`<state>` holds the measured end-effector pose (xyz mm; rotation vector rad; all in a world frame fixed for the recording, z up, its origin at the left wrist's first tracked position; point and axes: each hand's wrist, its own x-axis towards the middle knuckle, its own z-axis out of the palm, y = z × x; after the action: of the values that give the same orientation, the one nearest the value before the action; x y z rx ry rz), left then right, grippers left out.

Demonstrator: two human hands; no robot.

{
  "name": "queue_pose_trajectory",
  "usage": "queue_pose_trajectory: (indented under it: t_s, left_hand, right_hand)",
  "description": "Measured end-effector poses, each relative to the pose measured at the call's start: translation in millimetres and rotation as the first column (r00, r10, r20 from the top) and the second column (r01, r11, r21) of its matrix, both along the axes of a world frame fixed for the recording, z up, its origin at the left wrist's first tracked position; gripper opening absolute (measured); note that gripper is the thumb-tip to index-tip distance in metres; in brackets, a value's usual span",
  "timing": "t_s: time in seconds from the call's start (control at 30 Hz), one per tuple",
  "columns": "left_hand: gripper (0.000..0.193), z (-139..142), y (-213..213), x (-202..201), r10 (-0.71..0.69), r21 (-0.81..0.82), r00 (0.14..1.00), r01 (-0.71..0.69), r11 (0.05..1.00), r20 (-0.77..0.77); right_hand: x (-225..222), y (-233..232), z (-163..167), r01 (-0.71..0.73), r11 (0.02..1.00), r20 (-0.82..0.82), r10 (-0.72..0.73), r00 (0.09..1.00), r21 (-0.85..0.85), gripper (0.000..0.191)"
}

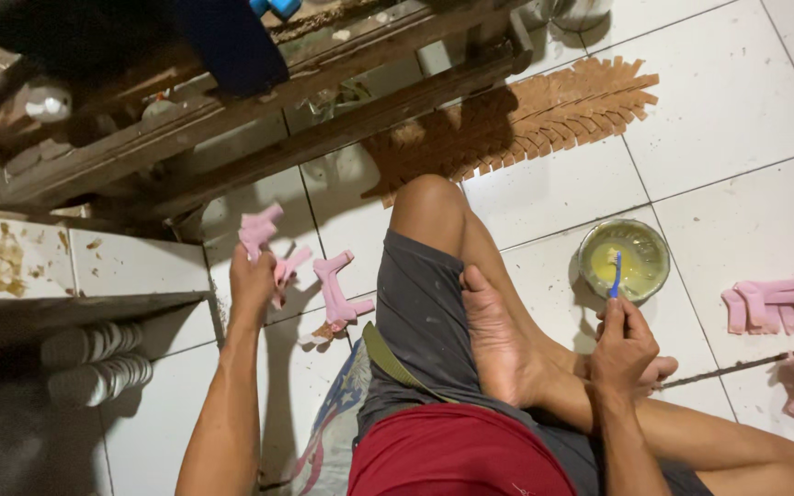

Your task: The person sits on the floor and uses a toothbrush to apply a yellow liquid from a metal bowl onto pink plastic slippers. They handle the slippers one at a time, coating the soles and sides, then place them on the floor to dry.

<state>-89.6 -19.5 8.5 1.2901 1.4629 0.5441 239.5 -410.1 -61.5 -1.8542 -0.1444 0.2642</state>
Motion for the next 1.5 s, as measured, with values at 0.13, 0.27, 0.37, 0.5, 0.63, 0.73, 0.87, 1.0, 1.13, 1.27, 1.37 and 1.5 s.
queue_pose_trajectory:
  t_s: [0.13, 0.27, 0.37, 0.5, 0.63, 0.73, 0.87, 1.0, 1.13, 1.27, 1.37, 1.5]
  left_hand:
    - [0.055, 43.2, -16.5, 59.9, 0.197, -0.373, 0.879, -0.024, 0.928, 0.434]
    - [0.040, 56.9, -78.4, 142.6, -0.145, -0.325, 0.689, 0.503, 0.801, 0.710]
    - [0.041, 56.8, -130.1, 191.7, -0.265, -0.271, 0.540, 0.716, 0.643, 0.799]
    - [0.031, 54.3, -158.8, 227.2, -0.393, -0.190, 0.550, 0.727, 0.660, 0.737]
    - [0.029, 51.4, -151.7, 235.8, -0.331, -0.395, 0.611, 0.751, 0.529, 0.719]
    - [0.034, 48.2, -157.4, 240.7, -0.350, -0.380, 0.627, 0.735, 0.561, 0.697]
    - [0.048, 53.0, -170.8, 243.6, -0.068, -0.409, 0.565, 0.670, 0.620, 0.823]
    - [0.044, 67.9, -181.0, 246.3, -0.071, -0.404, 0.535, 0.712, 0.575, 0.842]
    - [0.046, 78.5, -177.6, 248.7, -0.106, -0.440, 0.497, 0.834, 0.334, 0.861]
    - [0.048, 80.3, -172.8, 243.0, -0.279, -0.335, 0.408, 0.901, 0.276, 0.869]
    - [0.044, 80.6, -169.3, 235.6, -0.034, -0.266, 0.277, 0.945, 0.192, 0.960]
    - [0.048, 78.9, -173.2, 237.3, -0.325, -0.252, 0.317, 0.941, 0.227, 0.891]
  right_hand:
    - [-16.8, 19.2, 22.7, -0.040, 0.997, -0.031, 0.042, 0.999, 0.059, 0.019]
    - [-46.5, 55.4, 64.5, -0.033, 0.968, -0.418, 0.139, 0.898, 0.249, 0.026]
    - [-51.0, 75.8, 98.7, -0.263, 0.954, -0.070, 0.275, 0.959, 0.143, 0.031]
    - [-37.2, 65.4, 134.5, -0.182, 0.974, -0.026, 0.187, 0.982, 0.131, 0.021]
    - [-16.3, 39.1, 147.4, 0.007, 0.999, -0.009, -0.008, 1.000, -0.046, 0.018]
    - [-15.4, 32.4, 143.3, 0.020, 0.993, 0.000, -0.020, 1.000, 0.117, 0.018]
    - [-21.2, 33.2, 134.1, 0.101, 0.955, -0.195, -0.047, 0.980, 0.278, 0.016]
    - [-30.8, 32.8, 126.2, 0.100, 0.981, -0.220, -0.062, 0.974, 0.165, 0.015]
    - [-36.2, 29.1, 118.6, 0.030, 0.995, -0.089, -0.022, 0.996, 0.092, 0.015]
    - [-36.9, 25.6, 116.9, 0.084, 0.996, -0.070, -0.081, 0.994, 0.043, 0.017]
    - [-32.7, 24.2, 121.5, 0.123, 0.992, -0.015, -0.123, 0.992, 0.014, 0.017]
    - [-27.2, 23.4, 131.1, 0.120, 0.992, 0.042, -0.121, 0.992, 0.038, 0.016]
